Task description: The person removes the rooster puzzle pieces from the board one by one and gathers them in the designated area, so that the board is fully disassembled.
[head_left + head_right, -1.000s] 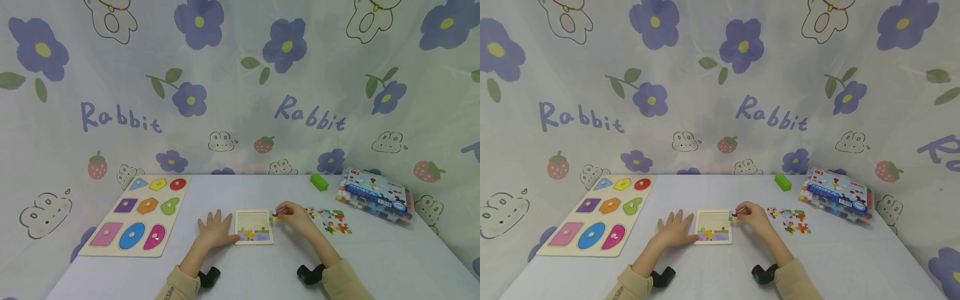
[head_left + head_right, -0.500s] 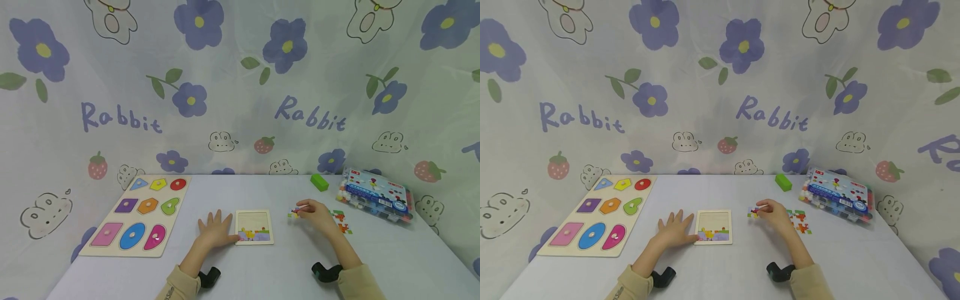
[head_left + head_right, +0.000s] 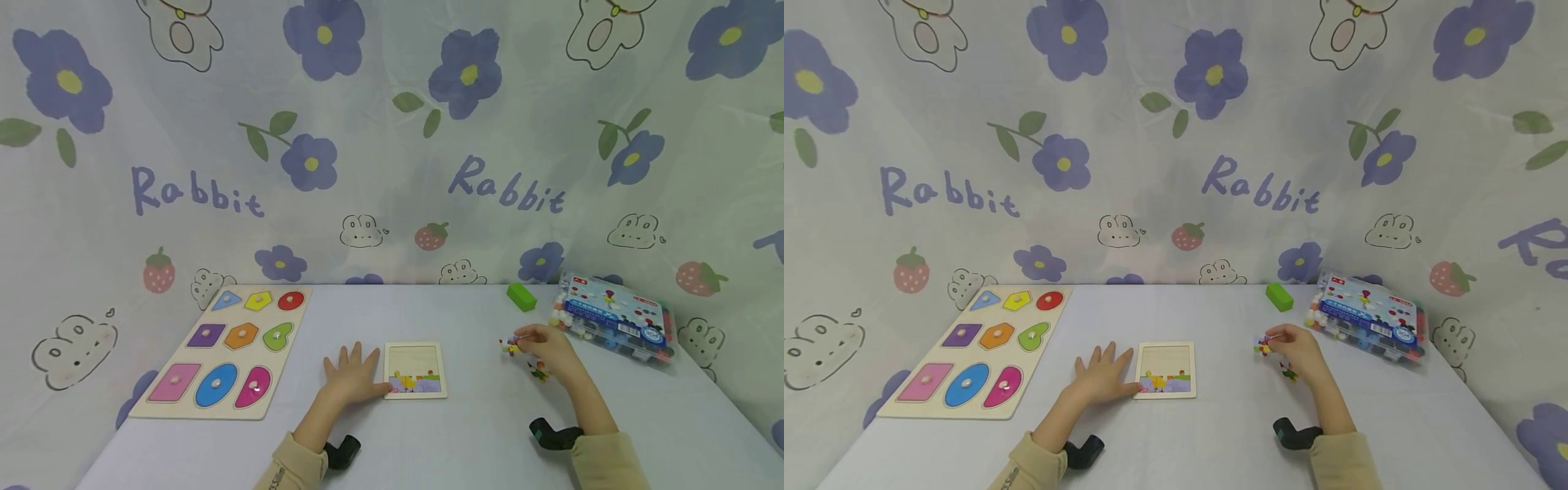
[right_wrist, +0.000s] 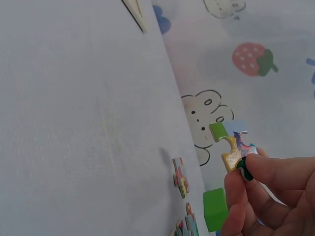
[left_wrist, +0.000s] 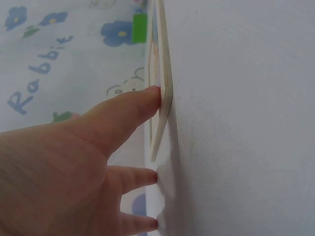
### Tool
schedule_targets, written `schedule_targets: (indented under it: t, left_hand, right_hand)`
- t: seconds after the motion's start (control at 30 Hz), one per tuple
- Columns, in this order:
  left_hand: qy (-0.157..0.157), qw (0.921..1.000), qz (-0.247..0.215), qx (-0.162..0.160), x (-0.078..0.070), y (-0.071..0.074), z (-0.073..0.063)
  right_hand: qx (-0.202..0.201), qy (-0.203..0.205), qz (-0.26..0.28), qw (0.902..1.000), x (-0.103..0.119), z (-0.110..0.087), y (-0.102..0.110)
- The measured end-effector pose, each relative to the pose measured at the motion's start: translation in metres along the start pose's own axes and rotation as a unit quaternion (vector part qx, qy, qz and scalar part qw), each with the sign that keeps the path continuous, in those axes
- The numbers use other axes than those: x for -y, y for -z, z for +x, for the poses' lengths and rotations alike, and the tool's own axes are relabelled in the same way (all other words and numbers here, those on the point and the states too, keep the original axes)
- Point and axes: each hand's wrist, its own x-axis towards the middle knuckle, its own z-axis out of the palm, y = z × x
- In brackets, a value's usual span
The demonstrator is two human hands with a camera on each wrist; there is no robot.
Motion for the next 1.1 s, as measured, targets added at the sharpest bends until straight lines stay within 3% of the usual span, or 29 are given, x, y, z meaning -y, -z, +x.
schedule_targets:
  t: [0.37, 0.6, 0.8, 0.97, 1.1]
  left_hand:
    - [-0.001, 1.0000, -0.002, 0.000, -0.001, 0.001, 0.000]
    - [-0.002, 1.0000, 0.000, -0.002, -0.002, 0.001, 0.000]
    - [-0.004, 1.0000, -0.005, -0.001, -0.003, 0.004, 0.000]
    - [-0.028, 0.9994, -0.021, -0.001, -0.009, 0.011, -0.005]
    - [-0.085, 0.9963, -0.003, 0.013, -0.015, 0.016, -0.015]
  right_hand:
    - [0.030, -0.039, -0.036, 0.9981, -0.011, 0.004, 0.002]
    - [0.022, -0.062, -0.051, 0.9965, -0.014, 0.005, 0.001]
    - [0.008, -0.059, -0.082, 0.9949, -0.017, 0.006, -0.001]
    - [0.007, -0.046, -0.087, 0.9952, -0.018, 0.005, -0.002]
    - [0.005, -0.046, -0.089, 0.9950, -0.018, 0.004, -0.002]
